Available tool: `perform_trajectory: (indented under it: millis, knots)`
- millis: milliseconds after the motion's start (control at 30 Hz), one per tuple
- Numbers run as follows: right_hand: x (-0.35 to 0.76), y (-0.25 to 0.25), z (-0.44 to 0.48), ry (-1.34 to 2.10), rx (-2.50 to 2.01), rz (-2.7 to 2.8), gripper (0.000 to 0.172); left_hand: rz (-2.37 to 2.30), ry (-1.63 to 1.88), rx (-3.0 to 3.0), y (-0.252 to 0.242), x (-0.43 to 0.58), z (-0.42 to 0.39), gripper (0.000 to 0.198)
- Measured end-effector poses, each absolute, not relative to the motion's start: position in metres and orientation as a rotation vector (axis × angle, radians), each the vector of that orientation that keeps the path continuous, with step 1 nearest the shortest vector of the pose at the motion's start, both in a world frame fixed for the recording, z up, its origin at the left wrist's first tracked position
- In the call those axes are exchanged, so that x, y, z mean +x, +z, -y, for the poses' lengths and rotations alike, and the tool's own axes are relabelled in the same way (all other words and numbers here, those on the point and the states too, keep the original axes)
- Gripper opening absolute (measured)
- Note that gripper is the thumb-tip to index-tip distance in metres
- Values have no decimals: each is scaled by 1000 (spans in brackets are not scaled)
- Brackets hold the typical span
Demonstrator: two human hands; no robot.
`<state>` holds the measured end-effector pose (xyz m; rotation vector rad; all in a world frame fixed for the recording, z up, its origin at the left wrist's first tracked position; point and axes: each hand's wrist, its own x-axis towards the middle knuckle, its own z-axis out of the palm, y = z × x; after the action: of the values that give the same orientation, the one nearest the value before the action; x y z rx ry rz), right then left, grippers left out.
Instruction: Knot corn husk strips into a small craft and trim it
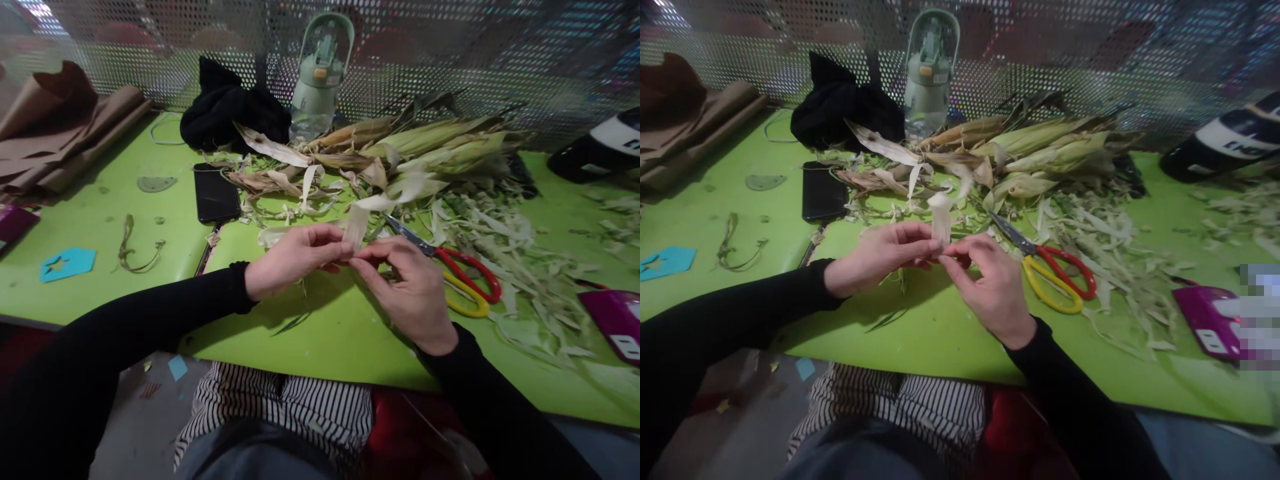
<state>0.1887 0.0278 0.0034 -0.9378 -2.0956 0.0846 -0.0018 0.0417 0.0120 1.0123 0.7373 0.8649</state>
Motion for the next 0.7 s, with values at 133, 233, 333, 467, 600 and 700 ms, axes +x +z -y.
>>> perform_trajectory:
  millis: [133,233,333,467,600,700]
  knots:
    - [189,5,-26,196,-1041,2047,4,-653,835,1059,12,-3,-43,23]
    - [188,6,-25,267,-1073,2004,5,-654,866,1077,11,-1,-43,20]
    - [187,6,-23,280,-1077,1987,4,-701,902,1076,10,2,-42,13]
    - [187,5,-22,278,-1002,1976,10,-763,905,980,11,3,-40,14]
    - [192,6,-25,124,-857,2109,19,-837,832,895,15,1,-40,14]
    - [196,8,-26,-68,-826,2191,26,-870,813,860,17,0,-39,14]
